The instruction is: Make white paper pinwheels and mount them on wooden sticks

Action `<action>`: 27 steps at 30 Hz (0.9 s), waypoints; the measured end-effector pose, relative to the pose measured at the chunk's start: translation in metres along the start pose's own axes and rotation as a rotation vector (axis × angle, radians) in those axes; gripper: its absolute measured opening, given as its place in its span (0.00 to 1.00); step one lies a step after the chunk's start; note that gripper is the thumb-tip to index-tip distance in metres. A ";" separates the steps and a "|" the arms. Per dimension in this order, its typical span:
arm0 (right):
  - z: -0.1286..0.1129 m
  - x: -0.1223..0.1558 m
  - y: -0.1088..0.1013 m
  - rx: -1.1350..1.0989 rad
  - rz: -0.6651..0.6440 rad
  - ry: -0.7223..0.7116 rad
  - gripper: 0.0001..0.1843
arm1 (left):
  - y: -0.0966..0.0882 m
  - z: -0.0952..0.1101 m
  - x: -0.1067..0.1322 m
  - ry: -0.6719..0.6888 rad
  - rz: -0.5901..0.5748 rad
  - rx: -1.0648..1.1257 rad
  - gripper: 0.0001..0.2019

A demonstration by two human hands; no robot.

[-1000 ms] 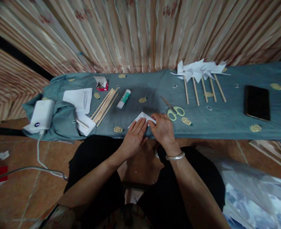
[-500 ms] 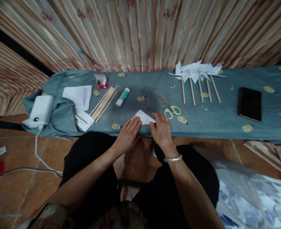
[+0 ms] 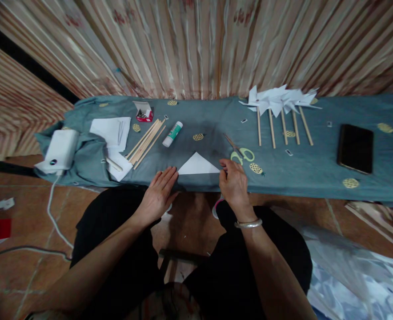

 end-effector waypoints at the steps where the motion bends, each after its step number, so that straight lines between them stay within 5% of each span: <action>1: 0.000 0.000 0.000 -0.003 0.004 0.001 0.19 | -0.001 0.000 0.001 -0.004 0.000 0.004 0.27; 18: -0.006 -0.006 0.010 -0.155 -0.033 -0.011 0.07 | -0.004 0.001 0.005 -0.113 0.045 0.070 0.25; 22: -0.014 -0.013 0.011 -0.274 -0.042 -0.016 0.06 | -0.005 -0.017 0.002 -0.288 0.125 0.339 0.27; 27: -0.035 -0.020 0.010 -0.392 -0.087 -0.093 0.07 | 0.006 -0.051 -0.007 -0.637 0.177 0.950 0.28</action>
Point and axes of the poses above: each hand's wrist, its own x-axis away from the middle knuckle, its own y-axis out of the palm, z = x × y, the point moved 9 cm from there along -x, towards the middle knuckle, and after that the axes turned 15 degrees about -x, right-handed, at the moved point
